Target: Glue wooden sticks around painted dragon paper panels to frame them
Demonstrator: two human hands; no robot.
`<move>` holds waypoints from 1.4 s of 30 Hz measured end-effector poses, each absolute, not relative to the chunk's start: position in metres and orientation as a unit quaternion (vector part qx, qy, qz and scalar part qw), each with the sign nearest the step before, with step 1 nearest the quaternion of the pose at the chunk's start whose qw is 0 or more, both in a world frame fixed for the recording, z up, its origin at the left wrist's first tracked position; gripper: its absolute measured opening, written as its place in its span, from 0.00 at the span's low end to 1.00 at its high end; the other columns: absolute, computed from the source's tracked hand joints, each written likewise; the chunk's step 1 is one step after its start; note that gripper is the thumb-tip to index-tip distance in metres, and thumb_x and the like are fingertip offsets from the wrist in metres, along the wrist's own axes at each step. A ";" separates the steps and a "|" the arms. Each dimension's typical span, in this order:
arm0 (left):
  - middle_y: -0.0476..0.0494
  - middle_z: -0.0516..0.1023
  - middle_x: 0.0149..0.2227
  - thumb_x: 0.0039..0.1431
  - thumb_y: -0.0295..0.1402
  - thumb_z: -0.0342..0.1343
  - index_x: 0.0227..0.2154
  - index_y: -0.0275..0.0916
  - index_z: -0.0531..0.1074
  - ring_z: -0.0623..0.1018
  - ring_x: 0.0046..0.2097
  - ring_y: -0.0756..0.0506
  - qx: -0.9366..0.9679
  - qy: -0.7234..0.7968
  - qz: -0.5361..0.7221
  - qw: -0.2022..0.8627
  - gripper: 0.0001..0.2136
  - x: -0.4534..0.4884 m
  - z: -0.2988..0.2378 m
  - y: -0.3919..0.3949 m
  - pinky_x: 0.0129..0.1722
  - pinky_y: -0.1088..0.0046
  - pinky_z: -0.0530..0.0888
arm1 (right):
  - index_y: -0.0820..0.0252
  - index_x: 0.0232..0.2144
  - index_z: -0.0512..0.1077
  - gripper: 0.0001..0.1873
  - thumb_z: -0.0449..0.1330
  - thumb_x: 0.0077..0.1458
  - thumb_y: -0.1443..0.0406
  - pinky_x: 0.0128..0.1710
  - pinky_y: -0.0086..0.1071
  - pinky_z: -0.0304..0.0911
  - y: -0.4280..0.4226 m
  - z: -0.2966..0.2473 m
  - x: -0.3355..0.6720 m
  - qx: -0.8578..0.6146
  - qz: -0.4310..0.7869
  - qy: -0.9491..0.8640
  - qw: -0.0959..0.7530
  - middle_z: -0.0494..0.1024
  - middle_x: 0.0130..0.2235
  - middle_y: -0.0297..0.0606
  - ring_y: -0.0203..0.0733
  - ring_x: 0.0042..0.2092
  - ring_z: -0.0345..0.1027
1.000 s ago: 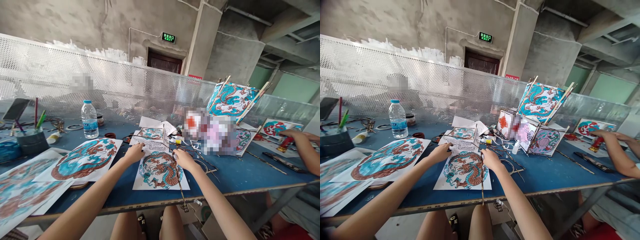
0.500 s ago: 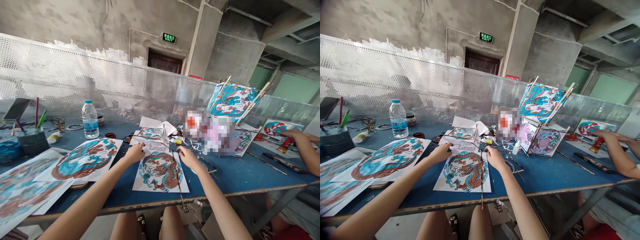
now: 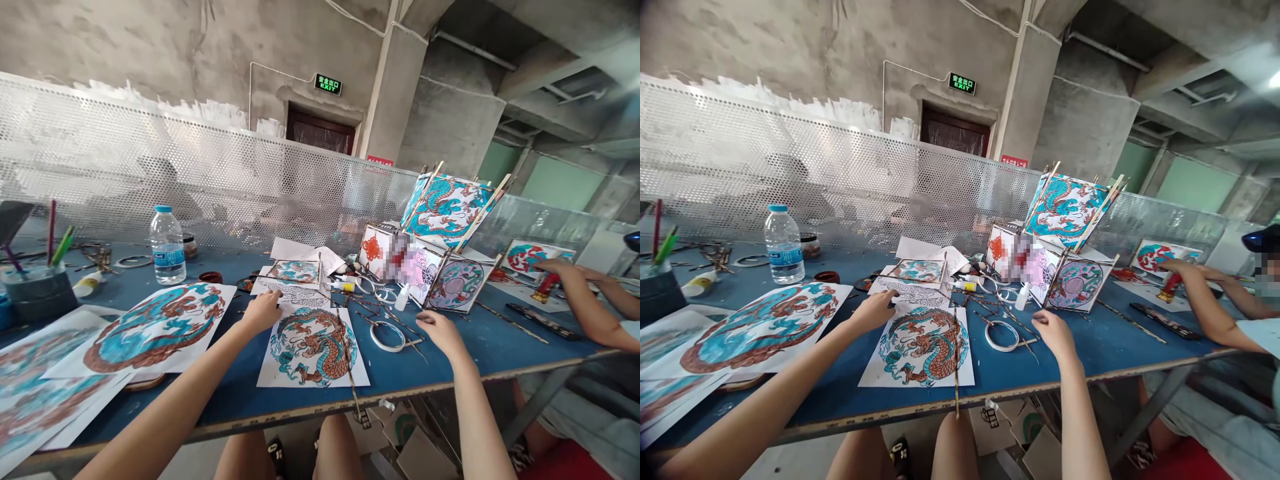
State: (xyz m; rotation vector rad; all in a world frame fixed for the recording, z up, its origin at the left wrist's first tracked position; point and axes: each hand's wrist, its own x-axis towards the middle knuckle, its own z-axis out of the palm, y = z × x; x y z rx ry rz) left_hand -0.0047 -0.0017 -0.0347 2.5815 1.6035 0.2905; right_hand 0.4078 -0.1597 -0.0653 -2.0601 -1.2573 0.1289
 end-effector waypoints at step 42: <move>0.36 0.73 0.46 0.47 0.30 0.48 0.46 0.36 0.68 0.71 0.48 0.38 0.891 0.437 0.109 0.062 0.20 -0.007 -0.040 0.004 0.43 0.68 0.68 | 0.58 0.28 0.74 0.13 0.59 0.46 0.55 0.32 0.34 0.62 -0.032 -0.032 0.267 -0.801 0.046 -0.582 0.134 0.77 0.32 0.43 0.48 0.36 0.71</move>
